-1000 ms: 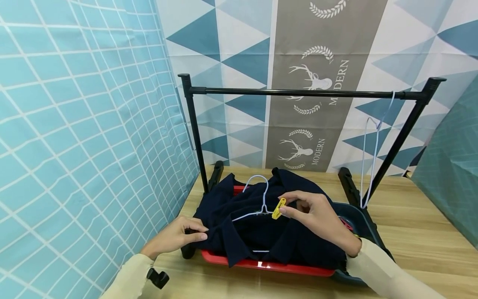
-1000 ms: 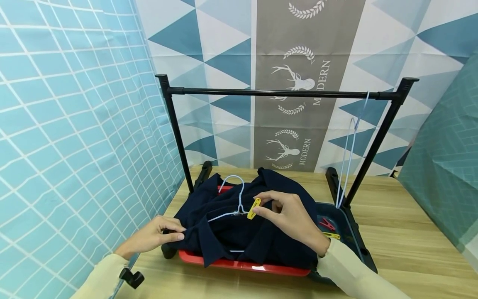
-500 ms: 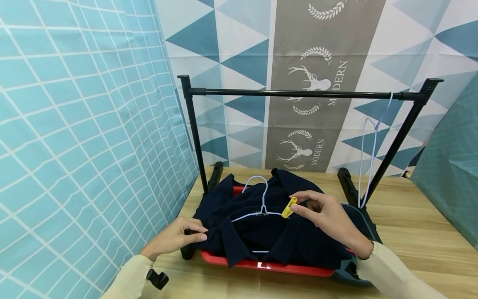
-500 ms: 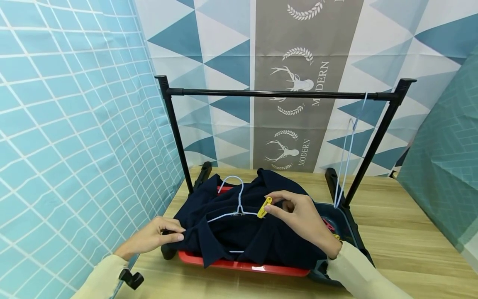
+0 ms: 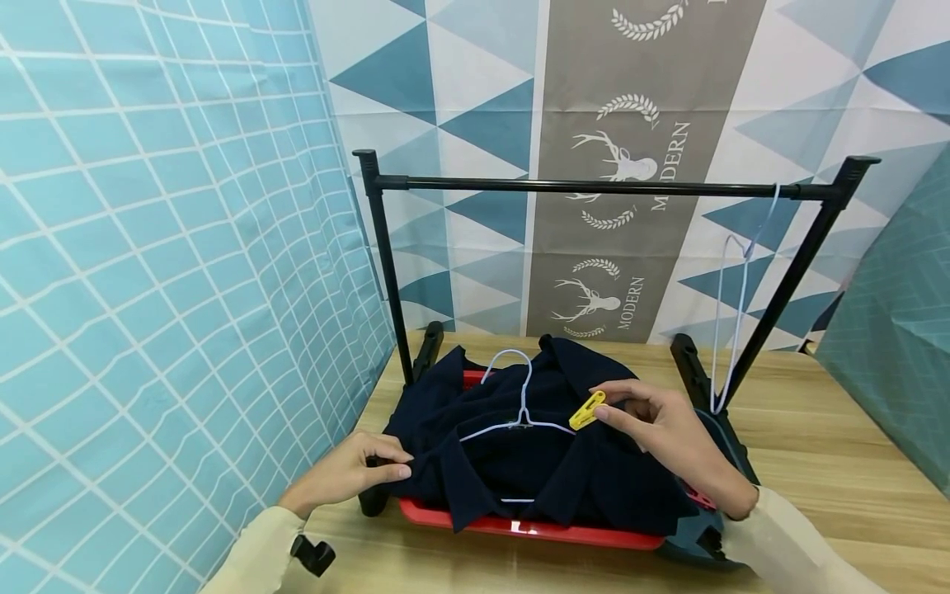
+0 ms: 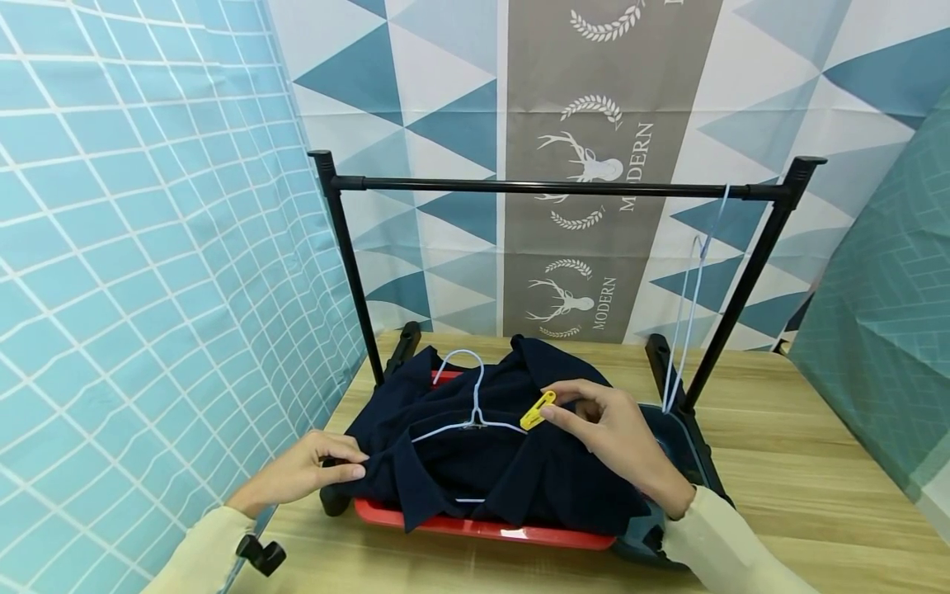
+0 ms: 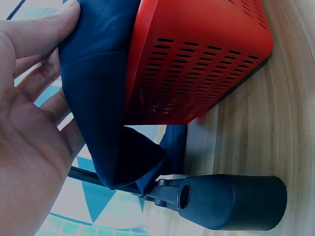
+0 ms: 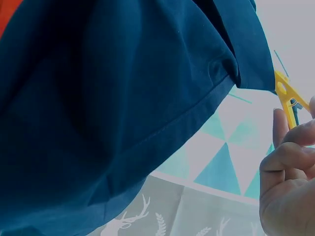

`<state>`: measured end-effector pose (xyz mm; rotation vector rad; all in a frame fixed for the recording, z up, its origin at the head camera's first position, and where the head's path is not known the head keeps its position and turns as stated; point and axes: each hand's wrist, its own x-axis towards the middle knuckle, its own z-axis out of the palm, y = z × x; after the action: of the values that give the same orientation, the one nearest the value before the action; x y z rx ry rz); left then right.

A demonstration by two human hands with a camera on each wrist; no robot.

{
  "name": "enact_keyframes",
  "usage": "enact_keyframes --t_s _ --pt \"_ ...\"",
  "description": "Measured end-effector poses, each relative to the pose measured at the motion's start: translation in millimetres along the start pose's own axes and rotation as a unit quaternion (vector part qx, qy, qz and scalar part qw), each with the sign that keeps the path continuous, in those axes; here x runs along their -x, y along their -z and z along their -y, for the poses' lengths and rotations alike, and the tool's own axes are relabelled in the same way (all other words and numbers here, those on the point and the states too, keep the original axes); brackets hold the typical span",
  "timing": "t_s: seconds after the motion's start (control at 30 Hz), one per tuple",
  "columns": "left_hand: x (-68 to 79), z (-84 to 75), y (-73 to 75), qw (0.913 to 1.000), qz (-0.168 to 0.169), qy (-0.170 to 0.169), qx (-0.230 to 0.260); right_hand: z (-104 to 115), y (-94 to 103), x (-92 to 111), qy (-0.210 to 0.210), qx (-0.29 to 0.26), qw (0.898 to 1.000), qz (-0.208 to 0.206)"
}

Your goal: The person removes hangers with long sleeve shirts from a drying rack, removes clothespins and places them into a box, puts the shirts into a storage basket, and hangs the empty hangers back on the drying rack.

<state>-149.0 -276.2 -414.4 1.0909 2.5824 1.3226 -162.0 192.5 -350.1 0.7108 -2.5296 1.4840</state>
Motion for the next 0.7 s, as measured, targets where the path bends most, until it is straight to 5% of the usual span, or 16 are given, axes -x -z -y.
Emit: enact_keyframes --t_s 0.7 --pt "-0.7 1.7 0.2 0.9999 0.001 -0.005 0.01 -13.5 14.0 6.0 -0.018 0.033 0.999 -0.025"
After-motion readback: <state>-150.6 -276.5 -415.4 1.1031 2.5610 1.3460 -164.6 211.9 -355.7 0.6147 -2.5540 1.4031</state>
